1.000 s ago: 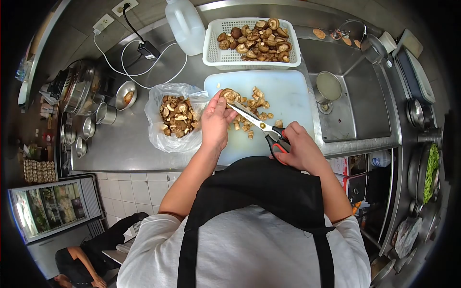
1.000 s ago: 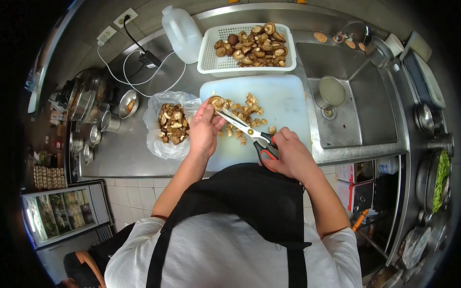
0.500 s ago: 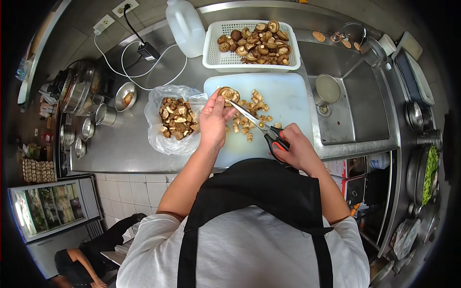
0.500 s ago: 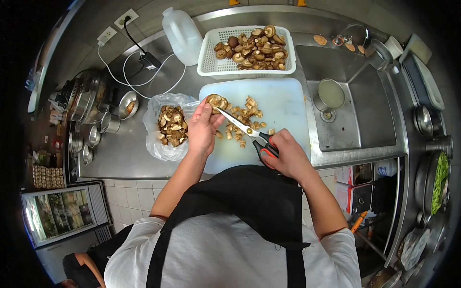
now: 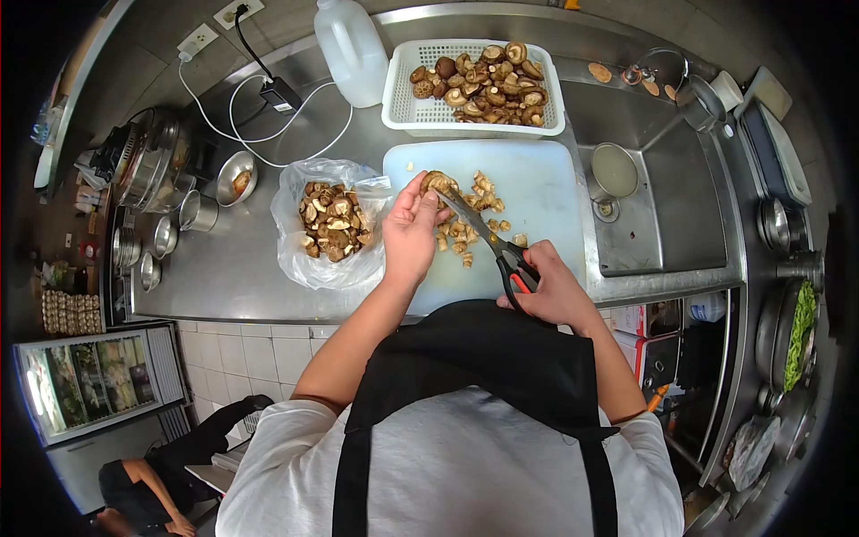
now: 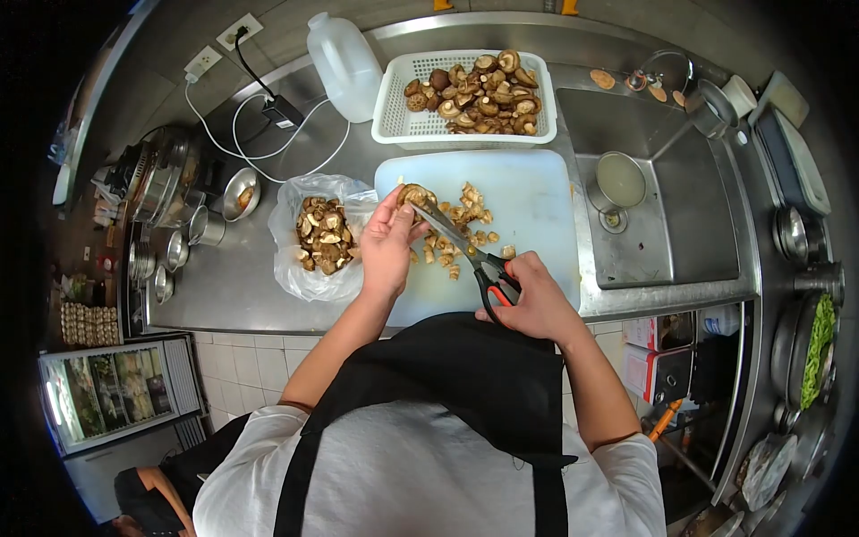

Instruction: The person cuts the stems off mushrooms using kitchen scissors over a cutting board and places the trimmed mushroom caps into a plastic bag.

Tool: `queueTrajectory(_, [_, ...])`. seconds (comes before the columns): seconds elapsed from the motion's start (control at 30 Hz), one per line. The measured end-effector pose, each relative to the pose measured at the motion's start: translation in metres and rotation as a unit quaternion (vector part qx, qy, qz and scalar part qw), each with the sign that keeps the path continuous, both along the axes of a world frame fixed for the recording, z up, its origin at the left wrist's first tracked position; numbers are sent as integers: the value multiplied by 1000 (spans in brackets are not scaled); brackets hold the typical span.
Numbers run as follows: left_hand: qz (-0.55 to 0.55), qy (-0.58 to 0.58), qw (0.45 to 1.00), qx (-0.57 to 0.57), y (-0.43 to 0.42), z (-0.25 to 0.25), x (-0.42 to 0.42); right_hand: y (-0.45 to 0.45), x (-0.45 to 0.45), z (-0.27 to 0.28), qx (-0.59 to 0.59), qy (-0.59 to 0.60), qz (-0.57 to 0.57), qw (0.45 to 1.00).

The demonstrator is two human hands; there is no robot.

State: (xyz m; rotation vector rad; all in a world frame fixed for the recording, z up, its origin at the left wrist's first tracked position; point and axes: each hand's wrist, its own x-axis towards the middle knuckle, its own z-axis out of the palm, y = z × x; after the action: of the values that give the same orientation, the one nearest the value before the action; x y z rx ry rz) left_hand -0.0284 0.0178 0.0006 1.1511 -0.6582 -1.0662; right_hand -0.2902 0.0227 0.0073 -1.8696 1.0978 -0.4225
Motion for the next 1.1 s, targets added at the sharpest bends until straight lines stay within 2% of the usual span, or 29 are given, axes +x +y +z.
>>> queueTrajectory(0.1, [-15, -35, 999, -3, 1, -2, 3, 1, 0, -13, 7, -12, -4, 1000])
queueTrajectory(0.2, [-12, -39, 999, 1, 0, -3, 7, 1, -3, -31, -38, -62, -10, 997])
queueTrajectory(0.27, [-19, -19, 1000, 6, -1, -3, 10, 1, -1, -27, 50, -124, -20, 991])
queueTrajectory(0.3, [-25, 2, 1000, 11, -1, -4, 13, 0, -2, -25, 50, -124, -20, 991])
queueTrajectory(0.37, [-42, -6, 999, 12, 1, -4, 19, -5, -6, -21, 310, -166, -12, 936])
queueTrajectory(0.4, [-59, -13, 998, 15, 1, -6, 22, -6, -7, -23, 311, -165, -13, 936])
queueTrajectory(0.47, [-60, -11, 998, 17, 1, -10, 24, -5, -10, -28, 495, -293, -9, 818])
queueTrajectory(0.63, [-48, 11, 998, 25, 0, -6, 22, -2, -9, -26, 520, -360, 6, 775])
queueTrajectory(0.7, [-40, 26, 998, 40, 0, -3, 20, -2, -11, -35, 548, -398, 31, 735])
queueTrajectory(0.83, [-30, 27, 998, 50, -4, -5, 19, -5, -11, -48, 572, -417, 45, 705])
queueTrajectory(0.9, [-28, 24, 998, 52, -5, -6, 20, -5, -11, -53, 595, -439, 62, 671])
queueTrajectory(1.03, [-47, 77, 996, 26, -7, -10, 23, -10, -14, -52, 606, -429, 36, 669])
queueTrajectory(1.1, [-61, 78, 994, 48, -7, -12, 28, -20, -17, -56, 485, -213, 16, 848])
